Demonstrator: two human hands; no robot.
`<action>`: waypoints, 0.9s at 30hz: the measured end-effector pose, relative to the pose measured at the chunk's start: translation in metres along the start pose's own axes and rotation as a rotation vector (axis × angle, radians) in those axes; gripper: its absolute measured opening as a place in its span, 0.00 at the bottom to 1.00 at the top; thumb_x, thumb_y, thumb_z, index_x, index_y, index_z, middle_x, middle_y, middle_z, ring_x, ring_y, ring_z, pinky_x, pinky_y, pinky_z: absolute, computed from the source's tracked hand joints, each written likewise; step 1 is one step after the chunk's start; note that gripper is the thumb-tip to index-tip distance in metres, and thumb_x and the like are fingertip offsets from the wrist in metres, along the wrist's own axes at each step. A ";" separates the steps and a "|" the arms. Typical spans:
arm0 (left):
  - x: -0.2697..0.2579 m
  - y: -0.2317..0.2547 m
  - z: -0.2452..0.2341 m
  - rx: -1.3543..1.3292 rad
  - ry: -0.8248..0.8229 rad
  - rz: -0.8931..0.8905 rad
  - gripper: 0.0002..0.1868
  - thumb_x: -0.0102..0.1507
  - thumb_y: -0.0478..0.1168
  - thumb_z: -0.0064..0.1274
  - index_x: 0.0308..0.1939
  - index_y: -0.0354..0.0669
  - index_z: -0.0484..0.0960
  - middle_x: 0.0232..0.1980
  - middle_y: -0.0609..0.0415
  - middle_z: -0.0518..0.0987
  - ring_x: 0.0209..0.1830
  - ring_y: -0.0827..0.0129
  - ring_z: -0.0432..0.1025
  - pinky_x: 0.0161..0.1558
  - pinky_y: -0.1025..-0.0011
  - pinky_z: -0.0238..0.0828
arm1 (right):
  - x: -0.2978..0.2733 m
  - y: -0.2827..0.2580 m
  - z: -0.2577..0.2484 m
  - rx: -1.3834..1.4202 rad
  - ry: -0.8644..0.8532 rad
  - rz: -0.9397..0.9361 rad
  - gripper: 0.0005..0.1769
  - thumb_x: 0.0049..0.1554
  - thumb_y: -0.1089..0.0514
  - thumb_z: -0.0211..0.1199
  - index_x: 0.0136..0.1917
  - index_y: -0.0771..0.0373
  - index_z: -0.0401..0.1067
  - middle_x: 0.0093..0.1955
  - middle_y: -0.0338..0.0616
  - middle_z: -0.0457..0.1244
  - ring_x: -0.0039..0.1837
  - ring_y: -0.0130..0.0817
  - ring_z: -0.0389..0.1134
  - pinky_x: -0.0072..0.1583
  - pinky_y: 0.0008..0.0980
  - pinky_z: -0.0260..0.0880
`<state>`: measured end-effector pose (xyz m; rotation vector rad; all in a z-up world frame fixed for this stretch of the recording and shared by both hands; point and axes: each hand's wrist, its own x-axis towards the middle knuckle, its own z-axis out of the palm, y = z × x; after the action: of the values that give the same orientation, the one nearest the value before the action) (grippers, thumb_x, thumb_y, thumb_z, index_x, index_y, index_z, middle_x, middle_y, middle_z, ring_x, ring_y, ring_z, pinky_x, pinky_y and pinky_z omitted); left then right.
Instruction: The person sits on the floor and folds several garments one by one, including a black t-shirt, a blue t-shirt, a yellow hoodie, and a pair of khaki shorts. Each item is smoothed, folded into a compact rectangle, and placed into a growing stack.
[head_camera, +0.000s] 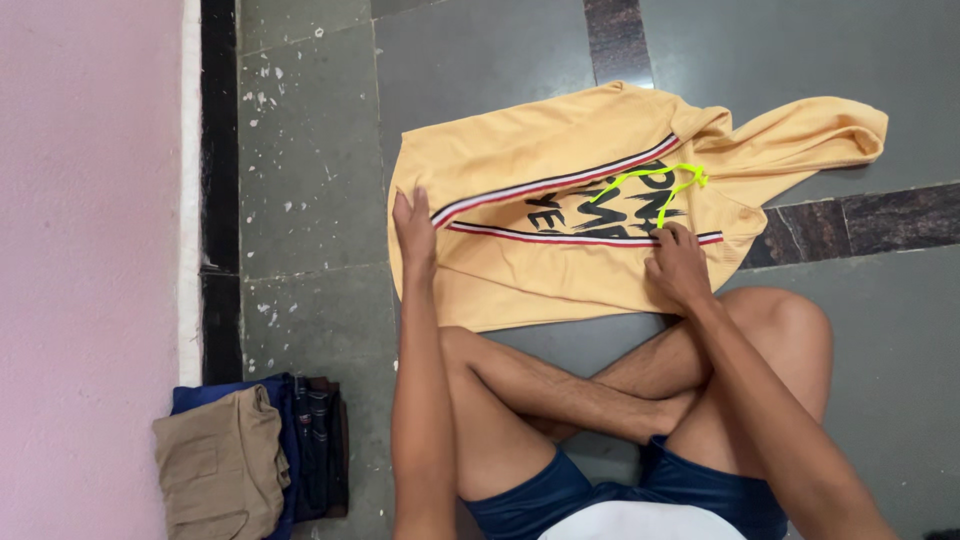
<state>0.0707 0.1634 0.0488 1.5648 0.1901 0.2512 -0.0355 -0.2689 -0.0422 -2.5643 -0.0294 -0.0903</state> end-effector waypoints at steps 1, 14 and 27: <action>-0.001 -0.014 -0.016 0.100 0.004 -0.016 0.25 0.70 0.41 0.44 0.69 0.28 0.66 0.66 0.40 0.74 0.66 0.54 0.70 0.65 0.65 0.64 | 0.000 0.001 0.001 0.007 -0.003 0.001 0.29 0.52 0.56 0.63 0.67 0.64 0.68 0.71 0.55 0.57 0.73 0.55 0.56 0.70 0.54 0.57; -0.121 -0.084 -0.151 1.102 -0.512 0.209 0.27 0.57 0.48 0.63 0.59 0.49 0.76 0.64 0.46 0.71 0.66 0.52 0.64 0.63 0.53 0.61 | 0.003 0.007 0.020 -0.039 0.077 -0.146 0.26 0.57 0.57 0.62 0.68 0.67 0.67 0.73 0.59 0.58 0.75 0.57 0.57 0.74 0.48 0.57; -0.174 -0.064 -0.175 1.250 -0.373 0.012 0.30 0.65 0.49 0.48 0.72 0.55 0.65 0.77 0.54 0.60 0.79 0.61 0.53 0.73 0.35 0.38 | 0.070 0.135 -0.025 0.881 0.907 0.715 0.25 0.56 0.65 0.66 0.63 0.62 0.58 0.52 0.41 0.58 0.52 0.31 0.60 0.54 0.30 0.68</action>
<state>-0.1422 0.2838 -0.0215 2.8098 0.0236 -0.2233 0.0384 -0.3953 -0.0899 -1.3644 0.9434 -0.7500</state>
